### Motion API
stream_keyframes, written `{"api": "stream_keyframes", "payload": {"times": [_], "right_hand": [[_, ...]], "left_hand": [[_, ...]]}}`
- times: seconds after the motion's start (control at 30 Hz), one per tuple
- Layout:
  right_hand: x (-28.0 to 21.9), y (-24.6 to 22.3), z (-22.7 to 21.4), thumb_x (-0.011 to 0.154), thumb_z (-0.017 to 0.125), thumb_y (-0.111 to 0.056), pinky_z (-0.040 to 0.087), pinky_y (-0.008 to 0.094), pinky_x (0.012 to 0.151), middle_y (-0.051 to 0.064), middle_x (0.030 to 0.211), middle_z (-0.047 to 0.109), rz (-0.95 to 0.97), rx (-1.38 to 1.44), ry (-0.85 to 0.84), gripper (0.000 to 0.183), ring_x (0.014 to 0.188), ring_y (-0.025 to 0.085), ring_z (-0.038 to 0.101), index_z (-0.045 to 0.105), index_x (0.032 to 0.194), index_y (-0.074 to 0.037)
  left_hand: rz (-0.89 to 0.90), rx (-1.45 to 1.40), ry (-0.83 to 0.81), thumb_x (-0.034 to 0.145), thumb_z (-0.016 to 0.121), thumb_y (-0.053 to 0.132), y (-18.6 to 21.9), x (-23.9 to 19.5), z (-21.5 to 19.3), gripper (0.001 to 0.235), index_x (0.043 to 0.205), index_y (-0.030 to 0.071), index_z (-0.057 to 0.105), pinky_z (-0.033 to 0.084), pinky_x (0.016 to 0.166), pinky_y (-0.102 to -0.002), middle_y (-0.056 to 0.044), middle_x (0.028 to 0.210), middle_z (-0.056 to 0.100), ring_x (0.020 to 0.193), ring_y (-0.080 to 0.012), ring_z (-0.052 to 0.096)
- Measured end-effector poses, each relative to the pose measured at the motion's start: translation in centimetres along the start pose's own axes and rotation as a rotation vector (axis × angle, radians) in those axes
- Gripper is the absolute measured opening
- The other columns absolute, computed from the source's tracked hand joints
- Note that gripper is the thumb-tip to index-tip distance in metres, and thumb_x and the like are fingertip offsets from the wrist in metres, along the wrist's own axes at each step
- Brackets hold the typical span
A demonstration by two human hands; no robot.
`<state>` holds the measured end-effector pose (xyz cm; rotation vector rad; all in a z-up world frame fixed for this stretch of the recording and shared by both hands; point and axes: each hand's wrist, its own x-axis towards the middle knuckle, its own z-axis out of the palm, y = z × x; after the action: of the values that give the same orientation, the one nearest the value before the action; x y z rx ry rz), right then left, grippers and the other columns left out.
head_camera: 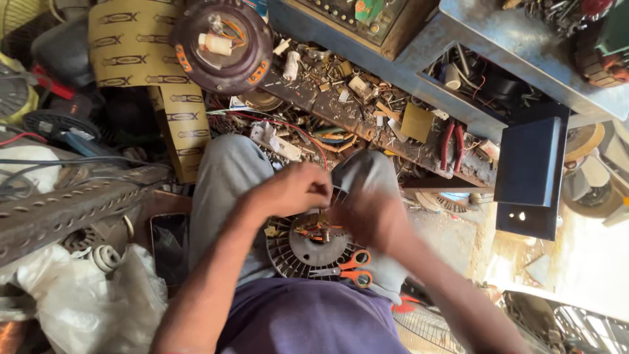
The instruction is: The person manipulates the wires and a central shaft of a motor stator by hand and with a pair of scissors.
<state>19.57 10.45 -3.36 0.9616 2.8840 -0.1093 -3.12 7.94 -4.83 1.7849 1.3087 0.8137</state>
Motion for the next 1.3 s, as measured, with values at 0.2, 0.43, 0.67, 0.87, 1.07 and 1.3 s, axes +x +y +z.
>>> {"api": "stream_keyframes", "payload": {"times": [0.2, 0.43, 0.67, 0.87, 1.07, 1.3], "right_hand": [[-7.1, 0.9, -3.5, 0.084, 0.075, -0.025, 0.051, 0.040, 0.063, 0.005, 0.082, 0.070, -0.168, 0.428, 0.083, 0.013, 0.072, 0.023, 0.068, 0.077, 0.095, -0.017], [2.2, 3.3, 0.7, 0.083, 0.078, -0.017, 0.054, 0.037, 0.059, 0.004, 0.082, 0.070, 0.056, 0.686, 0.487, 0.012, 0.069, 0.021, 0.067, 0.075, 0.094, -0.013], [-3.4, -1.5, -1.5, 0.086, 0.079, -0.021, 0.048, 0.039, 0.050, 0.004, 0.066, 0.062, -0.270, 0.376, 0.072, 0.012, 0.059, 0.019, 0.063, 0.072, 0.079, -0.014], [-4.3, 2.3, -1.6, 0.078, 0.081, -0.012, 0.046, 0.045, 0.054, 0.007, 0.070, 0.069, 0.073, 0.257, 0.235, 0.006, 0.063, 0.027, 0.065, 0.080, 0.083, -0.013], [2.1, 2.3, 0.7, 0.079, 0.077, -0.011, 0.055, 0.038, 0.059, 0.005, 0.080, 0.070, 0.151, 0.775, 0.458, 0.013, 0.064, 0.022, 0.066, 0.075, 0.091, -0.010], [-4.4, -1.2, -0.8, 0.086, 0.082, -0.018, 0.048, 0.039, 0.052, 0.005, 0.073, 0.063, -0.234, 0.438, 0.232, 0.011, 0.058, 0.022, 0.061, 0.073, 0.082, -0.016]], "left_hand": [[0.235, -0.079, 0.291, 0.089, 0.069, 0.016, 5.9, -6.1, 3.1, 0.010, 0.093, 0.008, 0.074, 0.054, 0.096, -0.051, -0.016, 0.125, 0.064, 0.115, -0.0376, 0.065], [-0.065, -0.529, 0.447, 0.090, 0.070, 0.017, 6.5, -3.1, 3.0, 0.015, 0.102, 0.008, 0.072, 0.061, 0.077, -0.036, -0.007, 0.103, 0.077, 0.080, -0.0208, 0.074], [0.013, -0.119, -0.033, 0.082, 0.078, 0.015, 0.0, -0.4, 0.9, 0.010, 0.087, 0.007, 0.074, 0.057, 0.076, -0.036, -0.008, 0.089, 0.074, 0.083, -0.0223, 0.072], [0.494, 0.373, 0.394, 0.081, 0.074, 0.013, 6.9, -5.8, 2.1, 0.012, 0.081, 0.003, 0.067, 0.054, 0.091, -0.049, -0.013, 0.117, 0.068, 0.108, -0.0333, 0.069], [0.162, -0.180, 0.403, 0.091, 0.076, 0.019, 3.8, -1.8, 3.0, 0.015, 0.093, 0.006, 0.070, 0.057, 0.087, -0.042, -0.011, 0.110, 0.068, 0.100, -0.0300, 0.070], [-0.039, -0.236, -0.026, 0.086, 0.075, 0.020, -0.3, -2.2, -0.7, 0.011, 0.091, 0.010, 0.075, 0.059, 0.081, -0.038, -0.008, 0.095, 0.072, 0.091, -0.0246, 0.073]]}}
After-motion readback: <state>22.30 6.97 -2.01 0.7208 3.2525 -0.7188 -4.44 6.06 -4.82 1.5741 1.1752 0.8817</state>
